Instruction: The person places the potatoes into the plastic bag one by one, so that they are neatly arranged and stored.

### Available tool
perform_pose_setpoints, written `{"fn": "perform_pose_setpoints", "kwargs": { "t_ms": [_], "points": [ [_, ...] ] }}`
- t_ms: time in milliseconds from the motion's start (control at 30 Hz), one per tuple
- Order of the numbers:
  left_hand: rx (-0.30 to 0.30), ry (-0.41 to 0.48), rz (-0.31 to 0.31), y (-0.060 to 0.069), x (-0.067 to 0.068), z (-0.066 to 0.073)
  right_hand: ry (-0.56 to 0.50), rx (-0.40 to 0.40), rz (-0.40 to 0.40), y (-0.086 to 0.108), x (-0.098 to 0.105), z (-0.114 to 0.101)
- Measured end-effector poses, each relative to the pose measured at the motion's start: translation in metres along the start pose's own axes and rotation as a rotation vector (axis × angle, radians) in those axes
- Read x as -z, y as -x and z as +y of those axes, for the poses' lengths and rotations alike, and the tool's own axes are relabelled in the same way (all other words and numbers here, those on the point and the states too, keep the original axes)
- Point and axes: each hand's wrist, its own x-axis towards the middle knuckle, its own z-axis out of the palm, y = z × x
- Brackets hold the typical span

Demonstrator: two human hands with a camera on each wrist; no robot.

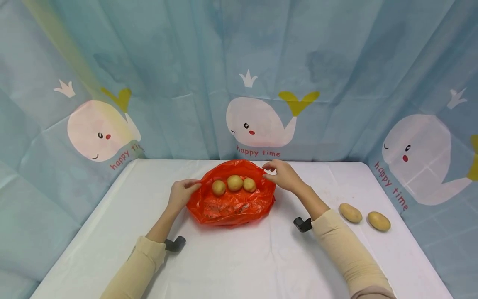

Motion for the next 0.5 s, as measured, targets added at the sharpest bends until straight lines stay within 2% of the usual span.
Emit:
{"fn": "perform_pose_setpoints", "kwargs": {
  "t_ms": [133,333,500],
  "points": [
    [-0.002,0.002,0.004,-0.002,-0.001,-0.002,0.011,-0.020,0.043,0.011,0.013,0.004],
    [0.006,0.006,0.000,-0.003,-0.001,-0.005,0.042,-0.090,0.019,0.027,0.029,0.015],
    [0.007,0.005,-0.002,-0.003,0.000,-0.005,0.065,-0.113,0.009,0.044,0.041,0.025]
  ]
}}
